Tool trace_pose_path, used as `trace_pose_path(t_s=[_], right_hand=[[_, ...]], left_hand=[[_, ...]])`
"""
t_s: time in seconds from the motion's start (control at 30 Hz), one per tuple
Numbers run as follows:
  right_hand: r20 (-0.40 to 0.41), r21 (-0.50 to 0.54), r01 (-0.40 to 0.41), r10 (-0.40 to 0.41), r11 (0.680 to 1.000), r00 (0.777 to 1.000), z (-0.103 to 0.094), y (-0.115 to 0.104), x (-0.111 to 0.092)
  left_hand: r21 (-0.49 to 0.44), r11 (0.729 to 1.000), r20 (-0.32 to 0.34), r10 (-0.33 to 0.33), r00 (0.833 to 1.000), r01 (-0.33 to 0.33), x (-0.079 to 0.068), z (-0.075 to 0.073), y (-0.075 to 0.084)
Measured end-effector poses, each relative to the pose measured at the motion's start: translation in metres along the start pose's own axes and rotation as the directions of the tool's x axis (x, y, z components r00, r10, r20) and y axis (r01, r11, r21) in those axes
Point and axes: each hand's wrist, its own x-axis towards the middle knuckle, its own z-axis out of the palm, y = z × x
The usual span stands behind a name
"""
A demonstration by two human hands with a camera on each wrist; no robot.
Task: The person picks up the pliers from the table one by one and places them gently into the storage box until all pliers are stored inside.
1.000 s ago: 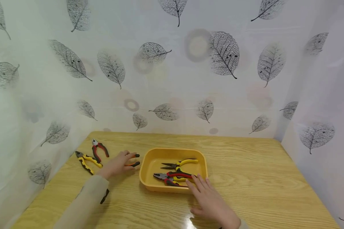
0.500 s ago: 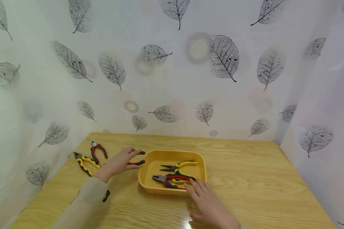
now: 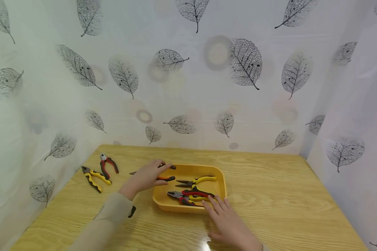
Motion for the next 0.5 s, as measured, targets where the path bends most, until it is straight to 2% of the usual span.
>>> trace_pose_path(t_s=[0.27, 0.5], right_hand=[[0.019, 0.016, -0.011, 0.011, 1.0, 1.0, 0.001, 0.001, 0.0], [0.024, 0.035, -0.021, 0.02, 0.999, 0.999, 0.002, 0.001, 0.001]], left_hand=[[0.003, 1.0, 0.063, 0.016, 0.998, -0.016, 0.018, -0.005, 0.018], [-0.011, 0.999, 0.08, 0.043, 0.996, -0.042, 0.033, -0.006, 0.034]])
